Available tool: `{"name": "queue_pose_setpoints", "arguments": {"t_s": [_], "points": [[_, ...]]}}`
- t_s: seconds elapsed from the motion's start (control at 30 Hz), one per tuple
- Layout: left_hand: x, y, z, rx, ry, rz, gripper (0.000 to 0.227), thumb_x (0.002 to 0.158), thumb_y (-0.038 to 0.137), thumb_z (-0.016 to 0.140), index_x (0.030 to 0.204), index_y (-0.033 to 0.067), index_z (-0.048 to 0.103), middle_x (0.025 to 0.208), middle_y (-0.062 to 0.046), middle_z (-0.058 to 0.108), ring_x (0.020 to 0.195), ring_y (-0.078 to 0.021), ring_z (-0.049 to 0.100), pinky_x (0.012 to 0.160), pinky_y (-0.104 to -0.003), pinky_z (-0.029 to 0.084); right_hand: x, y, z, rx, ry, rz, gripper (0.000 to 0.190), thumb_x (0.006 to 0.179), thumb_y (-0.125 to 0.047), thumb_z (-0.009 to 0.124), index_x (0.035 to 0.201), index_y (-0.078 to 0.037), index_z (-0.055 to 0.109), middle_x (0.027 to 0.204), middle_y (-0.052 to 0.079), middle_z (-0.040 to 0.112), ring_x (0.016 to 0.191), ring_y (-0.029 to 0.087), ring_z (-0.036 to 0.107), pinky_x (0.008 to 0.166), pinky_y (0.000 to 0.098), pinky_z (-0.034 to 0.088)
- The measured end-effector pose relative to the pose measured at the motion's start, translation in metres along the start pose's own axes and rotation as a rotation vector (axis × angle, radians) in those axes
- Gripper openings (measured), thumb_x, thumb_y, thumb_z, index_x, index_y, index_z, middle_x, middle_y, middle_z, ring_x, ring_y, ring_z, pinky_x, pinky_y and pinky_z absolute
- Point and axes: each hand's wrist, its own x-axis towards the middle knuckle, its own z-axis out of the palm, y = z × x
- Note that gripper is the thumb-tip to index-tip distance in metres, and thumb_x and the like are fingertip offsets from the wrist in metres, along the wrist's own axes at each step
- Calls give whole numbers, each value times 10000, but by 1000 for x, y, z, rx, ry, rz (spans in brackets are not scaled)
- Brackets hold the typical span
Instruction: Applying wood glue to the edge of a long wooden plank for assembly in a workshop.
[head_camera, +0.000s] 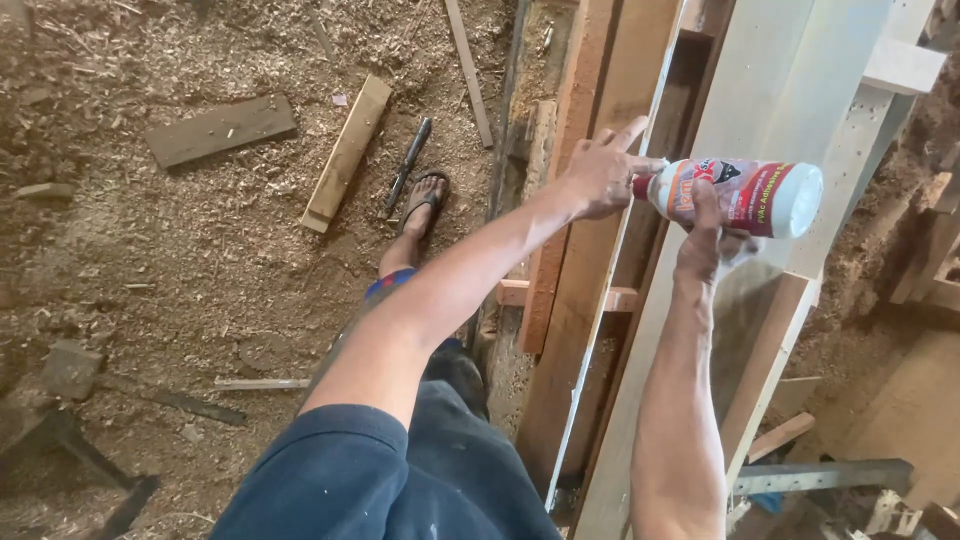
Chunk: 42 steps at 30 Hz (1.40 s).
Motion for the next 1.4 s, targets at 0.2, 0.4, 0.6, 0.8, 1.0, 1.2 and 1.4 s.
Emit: {"name": "queue_pose_setpoints", "arguments": {"t_s": [0.2, 0.4, 0.6, 0.8, 1.0, 1.2, 1.4], "points": [[-12, 5, -8, 19, -32, -10, 508, 926, 322, 560, 1358, 586, 609, 1681, 46, 187, 1437, -294, 430, 1130, -475, 447, -9, -2, -5, 1, -46, 6, 581, 902, -304, 893, 1302, -3, 600, 1206, 172, 676, 1103, 291, 729, 786, 399, 760], [-19, 2, 3, 81, -43, 25, 513, 924, 343, 602, 1370, 597, 589, 1680, 31, 176, 1401, -319, 461, 1107, -499, 481, -12, 24, -21, -21, -31, 2, 646, 909, -324, 933, 1336, 15, 587, 1280, 207, 656, 1179, 311, 696, 818, 400, 736], [-28, 1, 17, 64, -58, 74, 618, 877, 207, 698, 1365, 577, 613, 1691, 11, 167, 1380, -321, 471, 1086, -461, 493, -18, 54, -41, -32, -71, -10, 653, 962, -325, 912, 1388, -12, 528, 1304, 213, 624, 1196, 337, 672, 829, 432, 735], [-45, 5, 24, 109, -68, 96, 668, 870, 151, 679, 1360, 598, 603, 1690, 23, 162, 1392, -305, 462, 1072, -458, 490, -45, 12, -42, -35, -71, -12, 620, 969, -336, 857, 1390, -25, 524, 1306, 176, 615, 1207, 312, 657, 854, 408, 725], [-65, 14, 23, 120, -98, 106, 679, 858, 92, 597, 1349, 559, 633, 1688, 41, 162, 1421, -305, 437, 1126, -478, 466, -63, 6, -48, -48, -23, 38, 590, 945, -360, 844, 1345, -44, 545, 1236, 126, 615, 1158, 238, 653, 841, 349, 715], [-75, 18, 32, 123, -120, 116, 693, 849, 82, 569, 1342, 565, 643, 1683, 59, 147, 1437, -299, 426, 1137, -473, 455, -75, 15, -58, -35, 31, 43, 546, 913, -344, 875, 1295, -60, 607, 1178, 106, 671, 1105, 242, 711, 778, 335, 734], [-87, 18, 43, 170, -107, 156, 676, 855, 73, 569, 1339, 536, 658, 1686, 52, 139, 1401, -284, 454, 1134, -458, 472, -84, 37, -71, -45, 88, -23, 527, 882, -280, 933, 1254, -26, 661, 1130, 150, 713, 1022, 291, 746, 683, 385, 750]]}}
